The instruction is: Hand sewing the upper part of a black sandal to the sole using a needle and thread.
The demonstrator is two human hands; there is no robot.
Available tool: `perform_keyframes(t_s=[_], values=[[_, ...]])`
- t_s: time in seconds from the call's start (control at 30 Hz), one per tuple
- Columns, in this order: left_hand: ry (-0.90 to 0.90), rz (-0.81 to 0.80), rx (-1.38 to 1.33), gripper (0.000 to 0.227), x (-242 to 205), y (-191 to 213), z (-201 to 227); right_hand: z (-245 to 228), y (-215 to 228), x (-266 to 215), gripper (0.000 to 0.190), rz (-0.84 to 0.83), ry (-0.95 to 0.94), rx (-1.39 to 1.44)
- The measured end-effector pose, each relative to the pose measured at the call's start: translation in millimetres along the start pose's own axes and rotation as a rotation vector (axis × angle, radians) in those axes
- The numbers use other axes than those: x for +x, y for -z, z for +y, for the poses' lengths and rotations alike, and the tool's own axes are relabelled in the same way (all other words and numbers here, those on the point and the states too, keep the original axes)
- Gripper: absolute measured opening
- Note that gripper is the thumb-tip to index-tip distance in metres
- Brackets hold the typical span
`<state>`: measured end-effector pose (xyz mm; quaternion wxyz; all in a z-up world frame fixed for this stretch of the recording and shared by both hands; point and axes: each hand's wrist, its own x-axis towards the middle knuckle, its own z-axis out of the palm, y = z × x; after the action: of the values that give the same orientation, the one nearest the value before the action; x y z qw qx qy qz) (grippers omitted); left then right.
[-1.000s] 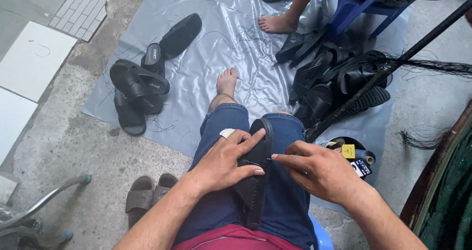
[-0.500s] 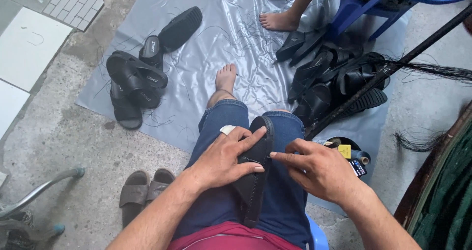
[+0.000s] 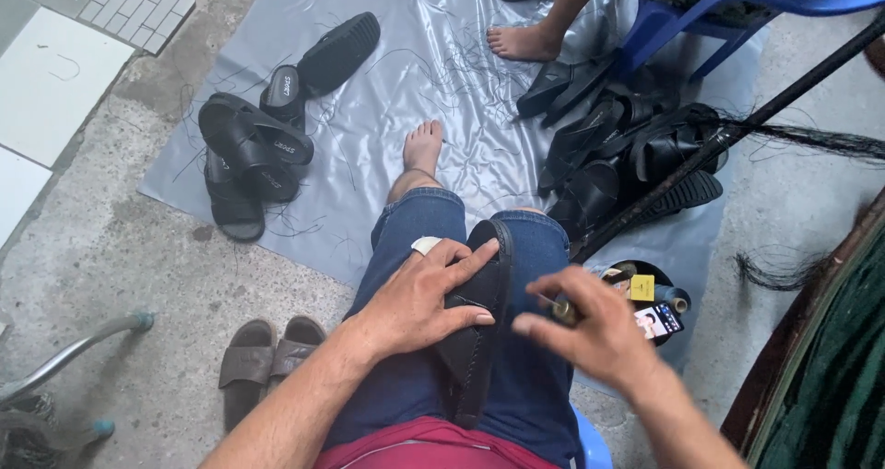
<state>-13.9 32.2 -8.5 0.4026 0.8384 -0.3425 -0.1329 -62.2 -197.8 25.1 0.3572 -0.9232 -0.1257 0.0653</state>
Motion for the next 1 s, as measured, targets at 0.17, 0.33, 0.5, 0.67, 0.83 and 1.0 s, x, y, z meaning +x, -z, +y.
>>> perform_keyframes(t_s=[0.17, 0.33, 0.5, 0.67, 0.83, 1.0], values=[[0.008, -0.009, -0.023, 0.074, -0.8, 0.7, -0.3, -9.5, -35.4, -19.6, 0.042, -0.103, -0.485, 0.045], [-0.045, 0.031, -0.013, 0.075, -1.2, -1.0, -1.0, -5.7, -22.4, -14.3, 0.015, 0.121, -0.208, 0.13], [0.146, -0.013, -0.145, 0.07, 5.0, 17.8, 25.1, -1.1, -3.2, 6.7, 0.012, 0.274, -0.366, 0.231], [0.158, -0.028, -0.141, 0.071, 5.2, 16.7, 21.5, -15.7, 10.3, 10.6, 0.012, 0.102, -0.298, 0.225], [0.0, 0.02, -0.035, 0.074, -0.5, 1.5, 3.2, -19.8, 27.6, 2.0, 0.024, -0.474, -0.126, -0.034], [0.015, -0.007, -0.006, 0.074, 0.2, 0.3, 3.0, -15.0, 32.0, -0.2, 0.042, -0.3, -0.001, -0.148]])
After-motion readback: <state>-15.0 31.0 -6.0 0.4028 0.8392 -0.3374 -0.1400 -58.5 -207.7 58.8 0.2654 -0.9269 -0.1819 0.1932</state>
